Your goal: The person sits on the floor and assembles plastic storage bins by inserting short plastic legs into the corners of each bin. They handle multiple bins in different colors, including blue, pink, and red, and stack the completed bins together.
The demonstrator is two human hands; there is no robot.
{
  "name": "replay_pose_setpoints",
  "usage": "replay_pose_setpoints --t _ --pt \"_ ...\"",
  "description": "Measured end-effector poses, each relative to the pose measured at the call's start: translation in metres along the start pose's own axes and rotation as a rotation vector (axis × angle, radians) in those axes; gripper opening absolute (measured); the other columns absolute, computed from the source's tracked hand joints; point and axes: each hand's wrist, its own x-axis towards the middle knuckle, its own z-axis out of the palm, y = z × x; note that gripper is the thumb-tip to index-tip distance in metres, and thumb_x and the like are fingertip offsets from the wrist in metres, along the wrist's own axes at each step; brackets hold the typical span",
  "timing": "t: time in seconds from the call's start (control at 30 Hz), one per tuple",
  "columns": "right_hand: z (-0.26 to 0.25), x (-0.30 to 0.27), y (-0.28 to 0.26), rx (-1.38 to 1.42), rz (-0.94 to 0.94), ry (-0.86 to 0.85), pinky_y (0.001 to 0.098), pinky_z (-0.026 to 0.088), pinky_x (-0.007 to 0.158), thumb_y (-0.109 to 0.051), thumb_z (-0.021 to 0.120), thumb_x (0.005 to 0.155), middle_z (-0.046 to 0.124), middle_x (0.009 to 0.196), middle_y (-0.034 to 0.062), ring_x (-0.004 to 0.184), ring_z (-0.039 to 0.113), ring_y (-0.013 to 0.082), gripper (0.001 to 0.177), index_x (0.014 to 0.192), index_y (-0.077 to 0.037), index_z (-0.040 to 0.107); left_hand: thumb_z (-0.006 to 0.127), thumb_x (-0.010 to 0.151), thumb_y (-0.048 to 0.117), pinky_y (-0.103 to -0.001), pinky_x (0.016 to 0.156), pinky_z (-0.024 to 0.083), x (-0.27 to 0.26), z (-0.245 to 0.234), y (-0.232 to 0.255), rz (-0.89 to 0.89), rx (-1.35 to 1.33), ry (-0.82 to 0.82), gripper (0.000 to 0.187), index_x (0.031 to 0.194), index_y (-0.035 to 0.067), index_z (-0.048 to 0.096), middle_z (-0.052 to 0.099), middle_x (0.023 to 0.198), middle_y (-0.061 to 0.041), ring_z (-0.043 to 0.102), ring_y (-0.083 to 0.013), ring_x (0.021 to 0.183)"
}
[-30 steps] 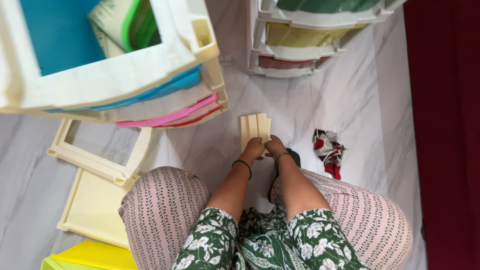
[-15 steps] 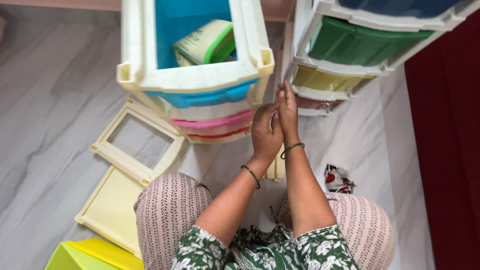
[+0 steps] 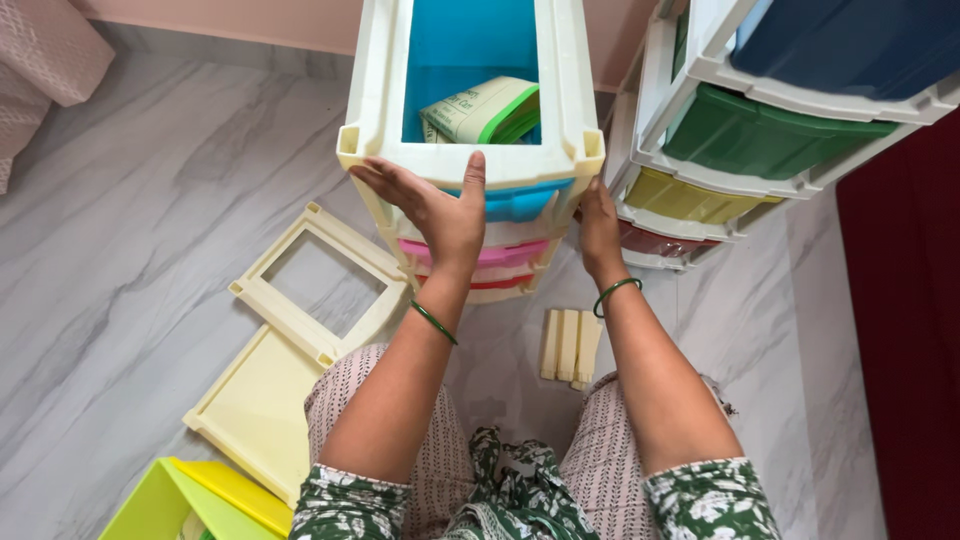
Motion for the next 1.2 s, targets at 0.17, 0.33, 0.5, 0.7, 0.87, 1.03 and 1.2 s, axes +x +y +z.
replay_pose_setpoints --t 0.17,0.33,0.5,0.7,0.87,1.03,1.2 --pt "0.033 -0.035 -0.019 -0.211 -0.008 -0.056 0.0346 0.052 0.099 -0.043 0.038 0.111 0.064 0.118 0.006 0.108 0.061 0.0164 0.049 0.139 -0.005 0.052 0.087 0.088 0.049 -0.059 0.128 -0.003 0.029 0.012 -0.043 0.07 0.105 0.084 0.136 0.158 -0.006 -0.016 -0.017 0.164 -0.036 -0.018 -0.0493 0.155" --pt "0.086 -0.08 -0.041 -0.345 -0.162 -0.201 0.0396 0.044 0.111 -0.038 0.036 0.115 0.058 0.134 0.0131 0.127 0.054 0.0227 0.048 0.143 -0.002 0.047 0.086 0.087 0.028 -0.053 0.134 0.002 0.072 0.002 -0.088 0.103 -0.036 0.006 0.125 0.162 -0.005 -0.008 -0.01 0.171 -0.031 -0.01 -0.0429 0.162" --pt "0.126 -0.098 -0.063 -0.351 -0.159 -0.301 0.0418 0.037 0.117 -0.03 0.048 0.109 0.043 0.152 0.019 0.142 0.042 0.0291 0.059 0.155 0.002 0.028 0.082 0.092 0.021 -0.05 0.134 0.006 0.106 -0.014 -0.112 0.069 -0.172 -0.118 0.114 0.164 -0.004 -0.003 -0.005 0.172 -0.032 -0.006 -0.0438 0.163" --pt "0.131 -0.087 -0.071 -0.612 -0.102 -0.324 0.0389 0.048 0.112 -0.027 0.05 0.11 0.059 0.144 0.0167 0.131 0.058 0.0255 0.049 0.151 -0.001 0.044 0.08 0.095 0.03 -0.058 0.128 0.015 0.107 -0.034 -0.075 -0.045 0.223 0.006 0.093 0.161 0.002 0.021 0.012 0.17 -0.03 0.009 -0.0454 0.159" --pt "0.118 -0.044 -0.084 -0.272 -0.123 -0.072 0.0363 0.051 0.102 -0.02 0.049 0.116 0.061 0.137 0.0168 0.112 0.06 0.0206 0.044 0.155 0.0 0.048 0.079 0.096 0.036 -0.073 0.122 0.012 0.022 -0.039 0.018 0.238 0.289 -0.116 0.077 0.153 0.006 0.037 0.021 0.17 -0.02 0.015 -0.0422 0.16" --pt "0.12 -0.028 -0.101 0.205 -0.053 -0.207 0.0329 0.051 0.106 -0.014 0.044 0.111 0.045 0.154 0.0099 0.126 0.057 0.0175 0.056 0.163 -0.005 0.025 0.084 0.08 0.036 -0.071 0.115 0.017 0.006 -0.043 0.062 0.208 0.221 -0.285 0.062 0.129 0.004 0.064 0.034 0.156 -0.026 0.018 -0.0483 0.151" --pt "0.139 -0.041 -0.11 0.156 -0.031 -0.339 0.0371 0.052 0.105 -0.011 0.048 0.107 0.044 0.152 0.0105 0.129 0.058 0.0236 0.06 0.162 -0.003 0.025 0.084 0.081 0.024 -0.061 0.118 0.026 0.034 -0.061 0.038 0.248 0.139 -0.37 0.049 0.121 -0.001 0.069 0.062 0.136 -0.02 0.028 -0.0475 0.149"
